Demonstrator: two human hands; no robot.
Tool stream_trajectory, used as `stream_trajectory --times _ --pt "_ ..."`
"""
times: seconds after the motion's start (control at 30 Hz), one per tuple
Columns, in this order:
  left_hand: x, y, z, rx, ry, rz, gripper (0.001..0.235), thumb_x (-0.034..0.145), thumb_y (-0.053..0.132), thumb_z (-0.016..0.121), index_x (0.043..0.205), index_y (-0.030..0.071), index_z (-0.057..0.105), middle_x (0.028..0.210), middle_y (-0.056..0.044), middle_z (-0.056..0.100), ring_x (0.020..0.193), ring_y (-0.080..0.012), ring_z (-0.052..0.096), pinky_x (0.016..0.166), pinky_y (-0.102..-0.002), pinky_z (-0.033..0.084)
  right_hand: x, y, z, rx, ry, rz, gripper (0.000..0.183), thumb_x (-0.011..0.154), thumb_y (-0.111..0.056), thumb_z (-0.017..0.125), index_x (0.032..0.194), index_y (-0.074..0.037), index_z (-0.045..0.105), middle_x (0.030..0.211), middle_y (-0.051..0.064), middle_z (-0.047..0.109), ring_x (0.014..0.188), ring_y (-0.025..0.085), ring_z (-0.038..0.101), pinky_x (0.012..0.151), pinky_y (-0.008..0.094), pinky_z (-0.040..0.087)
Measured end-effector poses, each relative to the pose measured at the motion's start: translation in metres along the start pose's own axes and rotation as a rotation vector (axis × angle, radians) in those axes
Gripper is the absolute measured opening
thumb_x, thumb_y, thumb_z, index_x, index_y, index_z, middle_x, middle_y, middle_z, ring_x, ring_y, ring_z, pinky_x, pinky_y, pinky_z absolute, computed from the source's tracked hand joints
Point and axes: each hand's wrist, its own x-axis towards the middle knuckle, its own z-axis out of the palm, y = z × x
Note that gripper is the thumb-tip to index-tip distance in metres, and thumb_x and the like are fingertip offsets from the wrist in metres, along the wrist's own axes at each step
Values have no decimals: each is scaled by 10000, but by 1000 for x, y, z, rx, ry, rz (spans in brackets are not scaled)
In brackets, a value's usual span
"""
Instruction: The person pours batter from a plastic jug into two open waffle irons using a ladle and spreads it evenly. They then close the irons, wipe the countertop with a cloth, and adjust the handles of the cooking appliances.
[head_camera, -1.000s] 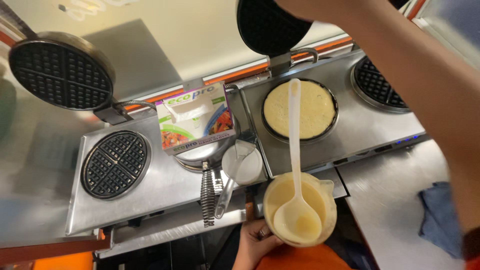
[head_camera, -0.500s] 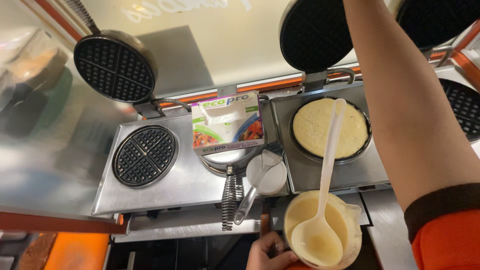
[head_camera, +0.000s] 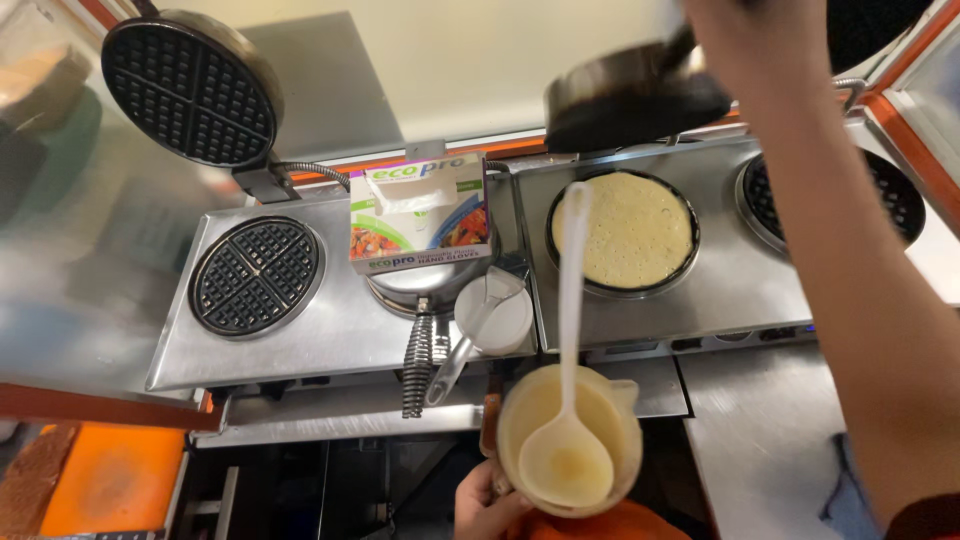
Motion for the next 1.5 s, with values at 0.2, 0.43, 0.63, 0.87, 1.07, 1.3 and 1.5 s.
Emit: stream_trajectory --times 0.2,0.43,0.63,0.87,1.07,1.3,1.5 --pt "-42 -10 -5 25 169 126 535 808 -75 759 1310 -142 583 1251 -289 717 1169 -346 703 1020 -489 530 -129 -48 -20 70 146 -56 927 1064 -227 790 1612 -165 44 1588 116 294 1416 225 472 1247 412 385" --pt "-81 1 1 10 203 144 561 825 -39 753 1348 -111 562 1333 -263 682 1259 -362 658 1097 -500 483 -245 -86 -8 -146 130 209 1062 894 -476 846 1612 -79 171 1621 179 320 1501 347 317 1252 532 239" --pt "-83 24 44 34 153 109 568 824 -45 764 1352 -119 569 1305 -279 693 1237 -375 663 1092 -505 481 -274 -83 -12 -187 17 224 1034 750 -452 850 1482 -57 236 1545 207 345 1478 428 262 1109 732 94" --pt "-55 60 124 383 -39 159 324 728 -8 906 977 2 699 883 -83 632 861 -165 593 824 -329 447 -211 -102 -146 -217 -121 -49 553 987 52 544 1488 -96 365 1681 164 316 1542 356 289 1318 547 246" --pt "-18 52 172 259 -310 -75 478 756 93 901 688 126 430 738 42 521 716 -71 468 655 -273 366 -172 -117 -236 -912 -572 -563 645 725 -256 721 1360 -185 629 1438 87 587 1363 256 479 1064 704 367" --pt "21 21 219 184 -312 -357 457 775 31 883 694 135 445 664 83 449 625 -27 393 563 -234 315 -227 -83 -305 -834 -1132 -6 654 643 -332 771 1282 -211 694 1076 39 654 1045 198 602 919 620 455" --pt "58 6 254 89 -356 -336 426 793 17 846 685 136 451 688 60 523 641 -41 453 595 -237 364 -265 -102 -348 -979 -1144 273 659 645 -363 767 1282 -208 697 929 23 624 840 193 584 740 482 483"
